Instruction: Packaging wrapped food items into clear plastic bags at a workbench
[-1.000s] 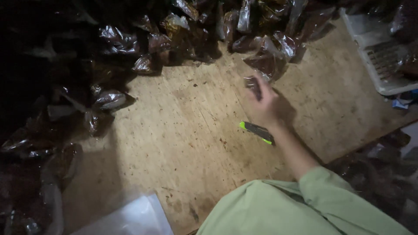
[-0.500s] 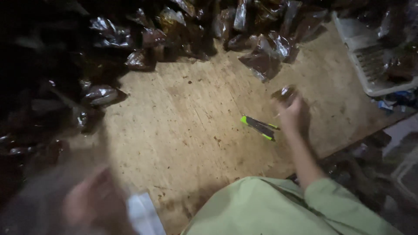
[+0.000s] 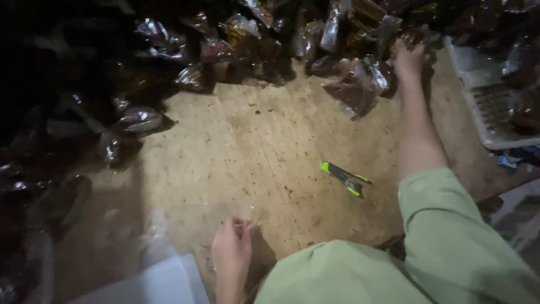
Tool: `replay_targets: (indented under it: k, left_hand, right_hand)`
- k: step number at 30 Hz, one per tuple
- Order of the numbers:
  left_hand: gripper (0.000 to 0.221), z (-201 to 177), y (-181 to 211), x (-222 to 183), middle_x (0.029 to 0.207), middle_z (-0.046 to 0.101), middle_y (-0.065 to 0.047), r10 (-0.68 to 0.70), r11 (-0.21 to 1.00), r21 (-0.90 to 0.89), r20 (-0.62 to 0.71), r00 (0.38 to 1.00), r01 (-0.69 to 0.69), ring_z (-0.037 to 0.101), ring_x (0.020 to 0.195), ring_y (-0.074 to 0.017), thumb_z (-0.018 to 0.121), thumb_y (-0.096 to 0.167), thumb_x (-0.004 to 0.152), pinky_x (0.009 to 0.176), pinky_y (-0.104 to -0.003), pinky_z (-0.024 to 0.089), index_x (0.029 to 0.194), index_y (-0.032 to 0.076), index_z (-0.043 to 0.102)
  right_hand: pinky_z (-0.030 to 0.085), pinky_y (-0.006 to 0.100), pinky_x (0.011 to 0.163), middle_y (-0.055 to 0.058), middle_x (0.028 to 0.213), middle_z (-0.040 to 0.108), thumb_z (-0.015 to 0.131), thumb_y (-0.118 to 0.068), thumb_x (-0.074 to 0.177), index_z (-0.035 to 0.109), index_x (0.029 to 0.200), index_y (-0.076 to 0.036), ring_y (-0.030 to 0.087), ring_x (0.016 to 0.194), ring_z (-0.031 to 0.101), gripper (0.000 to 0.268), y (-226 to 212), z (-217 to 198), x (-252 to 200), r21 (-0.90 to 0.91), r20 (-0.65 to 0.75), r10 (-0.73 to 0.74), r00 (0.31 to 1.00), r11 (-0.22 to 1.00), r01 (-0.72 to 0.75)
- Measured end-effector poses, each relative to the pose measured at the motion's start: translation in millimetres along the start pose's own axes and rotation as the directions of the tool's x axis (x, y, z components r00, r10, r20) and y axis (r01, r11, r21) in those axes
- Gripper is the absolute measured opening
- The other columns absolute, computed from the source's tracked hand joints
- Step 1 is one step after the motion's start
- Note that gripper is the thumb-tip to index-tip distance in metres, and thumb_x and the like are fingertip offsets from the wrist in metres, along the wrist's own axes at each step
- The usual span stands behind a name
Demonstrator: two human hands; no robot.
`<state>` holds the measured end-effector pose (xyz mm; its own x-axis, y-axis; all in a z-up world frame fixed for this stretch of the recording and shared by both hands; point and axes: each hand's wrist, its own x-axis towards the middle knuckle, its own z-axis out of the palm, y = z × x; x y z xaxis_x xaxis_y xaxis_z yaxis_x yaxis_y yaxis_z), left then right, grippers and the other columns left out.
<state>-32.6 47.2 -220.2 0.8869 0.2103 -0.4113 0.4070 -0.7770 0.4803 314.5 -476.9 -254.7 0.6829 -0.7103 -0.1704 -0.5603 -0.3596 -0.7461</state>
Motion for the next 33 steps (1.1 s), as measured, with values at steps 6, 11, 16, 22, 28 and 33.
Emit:
replay_targets:
  k: [6, 11, 16, 22, 28, 33]
  left_hand:
    - [0.016, 12.9, -53.7, -24.9, 0.078, 0.07, -0.004, 0.084, 0.991, -0.085, -0.243, 0.966, -0.107, 0.065, 0.078, -0.0269, 0.064, 0.029, 0.093, 0.072, -0.042, 0.049, 0.083, 0.017, 0.067]
    - [0.039, -14.4, -15.7, -21.8, 0.087, 0.073, -0.012, -0.112, 0.993, 0.043, -0.018, 0.994, 0.113, 0.066, 0.091, -0.038, 0.049, 0.045, 0.099, 0.076, -0.052, 0.046, 0.079, 0.017, 0.068]
    - [0.037, 39.4, -27.9, -20.9, 0.07, 0.069, -0.012, 0.222, 0.939, 0.286, -0.077, 0.972, -0.192, 0.068, 0.061, -0.0393, 0.045, 0.049, 0.103, 0.053, -0.054, 0.05, 0.091, 0.02, 0.064]
    - [0.072, 34.1, 15.5, -65.9, 0.126, 0.05, -0.012, 0.169, 0.849, 0.324, 0.584, 0.794, -0.418, 0.047, 0.117, -0.0382, 0.044, 0.02, 0.1, 0.088, -0.053, 0.049, 0.164, 0.028, 0.013]
    - [0.025, 56.6, -45.6, -92.2, 0.14, 0.051, -0.018, 0.579, 0.809, 0.167, -0.057, 0.814, -0.564, 0.062, 0.097, -0.0302, 0.068, 0.012, 0.083, 0.065, -0.041, 0.054, 0.106, 0.019, 0.063]
    - [0.023, 26.0, -9.6, -68.6, 0.122, 0.06, -0.024, 0.739, 0.655, 0.207, -0.372, 0.561, -0.726, 0.059, 0.077, -0.0329, 0.046, -0.001, 0.097, 0.061, -0.039, 0.047, 0.076, 0.006, 0.052]
  right_hand:
    - [0.061, 0.038, 0.09, 0.014, 0.131, 0.056, 0.079, -0.008, 0.097, 0.035, 0.143, -0.012, 0.026, 0.113, 0.065, 0.064, -17.8, -22.3, -86.6, 0.258, -0.191, -0.423, 0.886, 0.849, 0.461]
    - [0.056, 0.037, 0.095, 0.005, 0.11, 0.065, 0.06, -0.002, 0.094, 0.063, 0.119, -0.013, 0.021, 0.1, 0.064, 0.027, -143.5, -88.8, -360.7, -0.096, 0.533, -0.382, 0.755, 0.859, 0.503]
    - [0.052, 0.049, 0.063, 0.033, 0.159, 0.03, 0.055, -0.037, 0.089, 0.031, 0.159, -0.03, 0.048, 0.107, 0.06, 0.074, 43.1, -46.6, -410.5, -0.282, 0.909, -0.398, 0.126, -0.364, 0.888]
    - [0.064, 0.043, 0.086, 0.027, 0.171, -0.011, 0.048, 0.008, 0.094, 0.015, 0.161, -0.044, 0.043, 0.116, 0.058, 0.091, -30.7, -66.9, -364.3, -0.524, 0.851, -0.031, 0.524, -0.014, 0.851]
    - [0.058, 0.044, 0.054, 0.018, 0.159, 0.029, 0.068, 0.001, 0.076, 0.037, 0.15, -0.026, 0.037, 0.085, 0.066, 0.084, 11.7, -70.4, -329.4, -0.308, 0.918, -0.318, 0.235, -0.2, 0.93]
    - [0.054, 0.046, 0.044, 0.014, 0.151, 0.041, 0.064, -0.015, 0.077, 0.048, 0.143, -0.027, 0.036, 0.072, 0.062, 0.069, -13.7, -75.0, -394.1, -0.212, 0.871, -0.464, 0.165, -0.05, 0.976]
